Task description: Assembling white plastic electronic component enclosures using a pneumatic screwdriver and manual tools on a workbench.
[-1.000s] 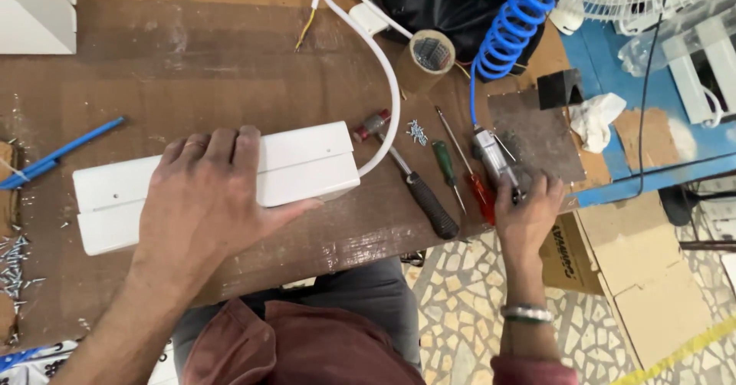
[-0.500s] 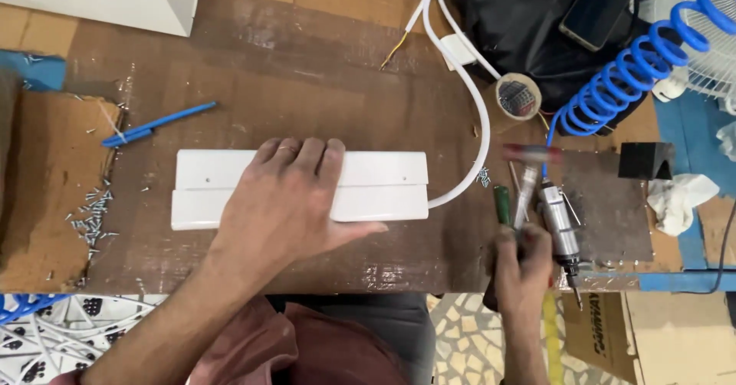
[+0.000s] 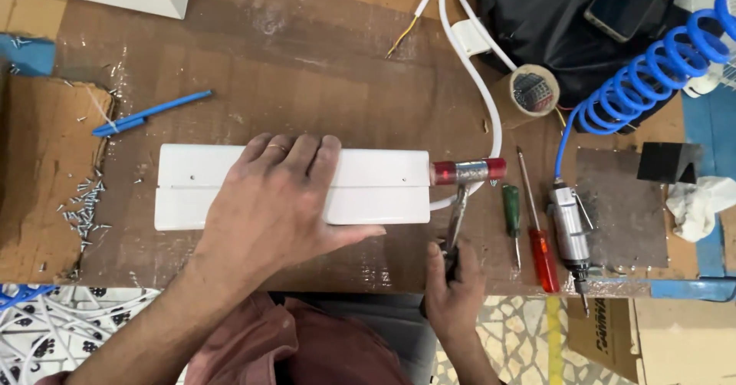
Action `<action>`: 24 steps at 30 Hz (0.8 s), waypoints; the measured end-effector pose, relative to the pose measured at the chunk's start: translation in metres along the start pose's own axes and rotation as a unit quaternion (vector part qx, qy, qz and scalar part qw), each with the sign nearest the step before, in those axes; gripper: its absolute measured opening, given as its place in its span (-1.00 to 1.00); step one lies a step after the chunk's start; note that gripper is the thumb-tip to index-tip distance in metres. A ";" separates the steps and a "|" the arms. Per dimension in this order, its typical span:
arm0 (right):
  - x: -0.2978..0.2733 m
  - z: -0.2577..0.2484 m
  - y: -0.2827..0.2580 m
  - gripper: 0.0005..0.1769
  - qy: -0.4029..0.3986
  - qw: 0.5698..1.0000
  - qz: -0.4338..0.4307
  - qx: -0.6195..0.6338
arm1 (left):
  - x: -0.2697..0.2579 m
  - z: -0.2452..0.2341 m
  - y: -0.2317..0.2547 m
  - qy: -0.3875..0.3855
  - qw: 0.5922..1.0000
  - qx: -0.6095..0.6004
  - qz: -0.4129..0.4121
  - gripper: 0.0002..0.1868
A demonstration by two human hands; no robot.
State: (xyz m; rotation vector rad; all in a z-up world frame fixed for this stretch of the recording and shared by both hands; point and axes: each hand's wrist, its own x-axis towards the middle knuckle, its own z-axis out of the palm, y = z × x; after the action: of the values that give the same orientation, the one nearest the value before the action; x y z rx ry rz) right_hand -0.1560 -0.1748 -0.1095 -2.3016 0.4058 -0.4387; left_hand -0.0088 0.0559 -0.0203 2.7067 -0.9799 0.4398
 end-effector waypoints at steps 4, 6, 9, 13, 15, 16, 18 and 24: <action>-0.001 0.003 0.004 -0.79 0.004 0.999 0.035 0.007 | 0.000 0.004 -0.001 0.005 1.000 0.010 0.005 0.16; -0.002 0.001 0.003 -0.81 0.004 0.999 0.029 -0.022 | -0.001 0.006 -0.002 0.003 1.000 0.014 0.007 0.18; 0.000 -0.001 0.006 -0.81 0.005 0.999 0.049 0.009 | -0.001 0.006 -0.002 -0.004 1.000 0.020 0.005 0.19; 0.000 0.000 0.014 -0.84 -0.009 1.000 0.010 0.011 | -0.001 0.008 -0.002 -0.001 1.000 0.028 0.010 0.19; 0.007 -0.005 0.024 -0.85 -0.018 0.999 0.009 0.036 | -0.002 0.008 -0.002 -0.004 0.999 0.031 0.007 0.20; 0.014 -0.010 0.029 -0.82 -0.001 1.000 -0.006 0.009 | -0.002 0.008 -0.002 -0.003 0.999 0.031 0.006 0.20; 0.028 -0.022 0.027 -0.78 0.018 1.000 -0.019 -0.015 | -0.003 0.007 -0.002 -0.004 0.999 0.033 0.008 0.20; 0.016 -0.036 0.020 -0.74 0.119 0.989 -0.072 -0.043 | 0.000 0.001 0.000 0.014 1.000 -0.004 0.019 0.11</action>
State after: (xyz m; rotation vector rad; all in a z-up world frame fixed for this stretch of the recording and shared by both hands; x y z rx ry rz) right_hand -0.1598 -0.2172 -0.0970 -2.3794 0.3820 -0.7882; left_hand -0.0086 0.0558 -0.0217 2.6704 -1.0249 0.4787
